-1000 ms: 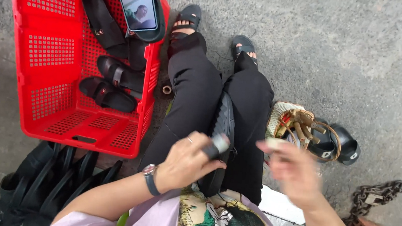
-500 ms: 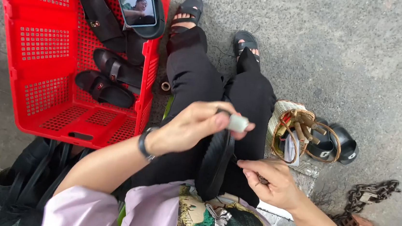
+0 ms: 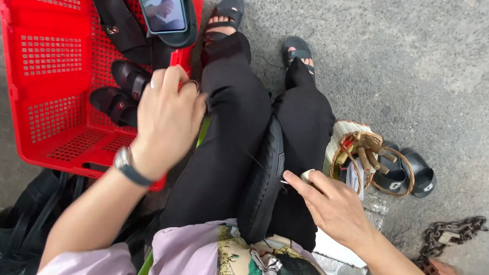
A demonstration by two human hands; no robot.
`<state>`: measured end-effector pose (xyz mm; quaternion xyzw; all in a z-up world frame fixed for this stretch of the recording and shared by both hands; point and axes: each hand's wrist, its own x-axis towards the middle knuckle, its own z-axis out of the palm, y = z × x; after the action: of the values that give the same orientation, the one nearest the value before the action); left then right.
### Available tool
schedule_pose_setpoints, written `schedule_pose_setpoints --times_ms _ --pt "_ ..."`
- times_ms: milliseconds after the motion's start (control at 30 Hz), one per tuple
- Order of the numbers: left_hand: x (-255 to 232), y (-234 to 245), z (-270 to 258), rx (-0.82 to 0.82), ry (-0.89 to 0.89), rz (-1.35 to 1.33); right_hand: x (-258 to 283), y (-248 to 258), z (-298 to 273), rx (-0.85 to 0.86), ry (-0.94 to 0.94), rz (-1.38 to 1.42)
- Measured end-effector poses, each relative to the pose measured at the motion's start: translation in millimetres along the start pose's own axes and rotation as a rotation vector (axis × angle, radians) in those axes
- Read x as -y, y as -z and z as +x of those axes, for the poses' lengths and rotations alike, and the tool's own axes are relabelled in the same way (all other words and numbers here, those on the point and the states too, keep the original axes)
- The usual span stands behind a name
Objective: Hand-sewing the sole of a black sandal for repair while sitting on the floor.
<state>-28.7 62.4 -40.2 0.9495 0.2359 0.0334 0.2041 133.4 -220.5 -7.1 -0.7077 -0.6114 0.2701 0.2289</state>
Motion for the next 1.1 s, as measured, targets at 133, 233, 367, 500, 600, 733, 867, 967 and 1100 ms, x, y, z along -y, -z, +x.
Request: schedule_pose_setpoints --times_ms 133,233,367,500,600,733,867,967,1100 --pt "-46 -4 -35 -0.068 -0.127 -0.357 4 4 5 0.040 0.065 -0.176" --pt "-71 -27 -59 -0.082 -0.224 -0.699 8 9 6 0.056 0.090 -0.288" --pt "-75 -36 -60 0.043 -0.187 -0.770 14 16 8 0.129 0.164 -0.539" --pt "-78 -46 -56 0.032 -0.171 -0.846 13 -4 6 0.148 0.213 -0.653" --pt "-78 -50 -53 -0.020 -0.183 -0.855 4 -31 8 0.031 0.163 -0.590" --pt "-80 -31 -67 -0.134 -0.156 -0.655 14 -24 8 -0.020 -0.025 -0.146" --pt "-95 -9 -75 0.012 0.026 -1.100 11 -23 -2 -0.030 -0.130 -0.025" --pt "-102 2 -72 0.294 0.333 -1.793 0 -44 -12 -0.173 -0.116 -0.026" --pt "-89 -59 -80 0.211 0.353 -1.431 8 -35 -7 -0.270 -0.050 -0.127"
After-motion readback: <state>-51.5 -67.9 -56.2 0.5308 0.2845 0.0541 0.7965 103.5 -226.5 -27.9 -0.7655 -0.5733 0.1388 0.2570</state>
